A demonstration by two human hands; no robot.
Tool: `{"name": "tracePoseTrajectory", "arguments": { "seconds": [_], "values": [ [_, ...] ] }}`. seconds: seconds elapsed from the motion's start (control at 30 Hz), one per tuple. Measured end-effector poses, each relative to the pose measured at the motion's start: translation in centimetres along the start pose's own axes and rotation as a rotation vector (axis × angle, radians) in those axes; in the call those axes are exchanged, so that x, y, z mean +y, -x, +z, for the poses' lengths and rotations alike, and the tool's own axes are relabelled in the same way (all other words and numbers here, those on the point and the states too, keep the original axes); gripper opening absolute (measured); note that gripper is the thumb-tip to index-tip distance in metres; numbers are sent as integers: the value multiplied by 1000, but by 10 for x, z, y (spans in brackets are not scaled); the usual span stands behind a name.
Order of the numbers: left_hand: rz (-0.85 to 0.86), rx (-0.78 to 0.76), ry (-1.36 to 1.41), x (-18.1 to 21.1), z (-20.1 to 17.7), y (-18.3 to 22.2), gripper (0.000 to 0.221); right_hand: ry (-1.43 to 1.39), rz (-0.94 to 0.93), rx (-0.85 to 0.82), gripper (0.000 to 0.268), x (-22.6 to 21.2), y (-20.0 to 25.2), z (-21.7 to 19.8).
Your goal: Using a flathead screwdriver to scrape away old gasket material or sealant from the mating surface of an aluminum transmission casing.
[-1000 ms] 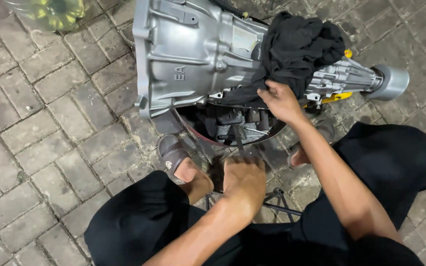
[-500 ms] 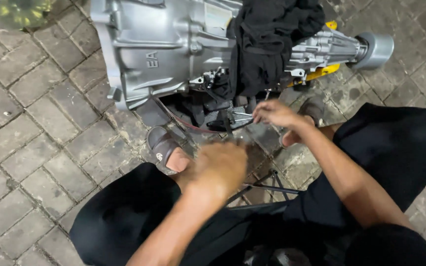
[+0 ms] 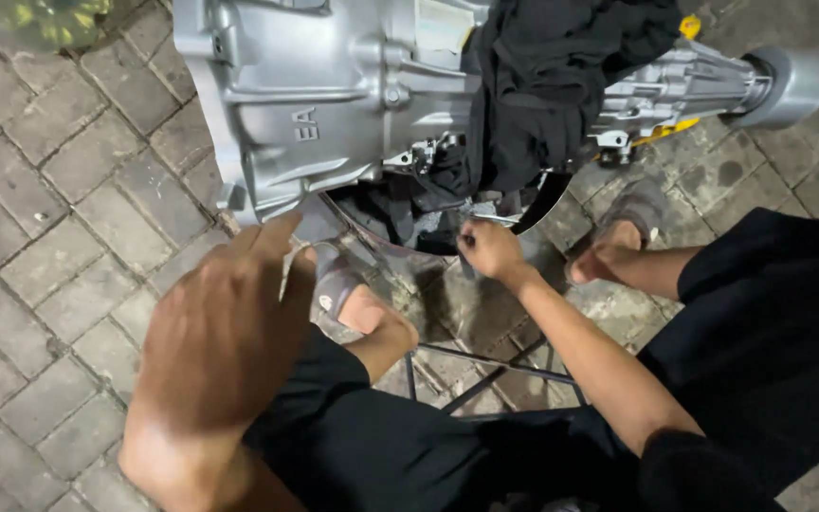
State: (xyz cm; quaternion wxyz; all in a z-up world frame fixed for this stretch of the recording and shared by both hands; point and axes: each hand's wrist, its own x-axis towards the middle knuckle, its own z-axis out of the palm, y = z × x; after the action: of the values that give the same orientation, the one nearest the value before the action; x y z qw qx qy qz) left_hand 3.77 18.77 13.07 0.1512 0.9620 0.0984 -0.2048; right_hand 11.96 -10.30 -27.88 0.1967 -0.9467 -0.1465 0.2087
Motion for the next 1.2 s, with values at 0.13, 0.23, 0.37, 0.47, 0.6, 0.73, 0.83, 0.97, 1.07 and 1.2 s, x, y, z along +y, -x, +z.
{"name": "tracePoseTrajectory", "arguments": {
  "seconds": [0.13,0.23,0.37,0.47,0.6,0.73,0.83,0.97,1.07,1.2],
  "values": [
    [56,-36,71,9,-5,-3,34,-52,-324,141,17,3,-48,44],
    [83,-74,67,11,-6,-6,41,221,-426,-205,38,0,-82,82],
    [7,-134,83,7,-7,-15,45,502,-183,-429,23,-14,-105,114],
    [-58,-174,83,7,-7,-19,45,613,-189,-365,26,-9,-105,145],
    [20,-177,126,10,0,-21,40,585,-258,-322,29,10,-115,158],
    [88,-132,149,14,-2,-18,30,431,-145,-400,23,-25,-85,87],
    [85,-98,80,20,-6,-20,27,296,-156,-399,37,-35,-77,29],
    [65,-154,-55,22,-1,-11,54,217,-214,-124,40,-36,-44,-15],
    [248,43,-153,15,13,-8,43,10,-167,24,33,-22,-16,-41],
    [530,619,-640,4,28,-9,37,-856,280,29,13,-10,37,-71]
  ]
}}
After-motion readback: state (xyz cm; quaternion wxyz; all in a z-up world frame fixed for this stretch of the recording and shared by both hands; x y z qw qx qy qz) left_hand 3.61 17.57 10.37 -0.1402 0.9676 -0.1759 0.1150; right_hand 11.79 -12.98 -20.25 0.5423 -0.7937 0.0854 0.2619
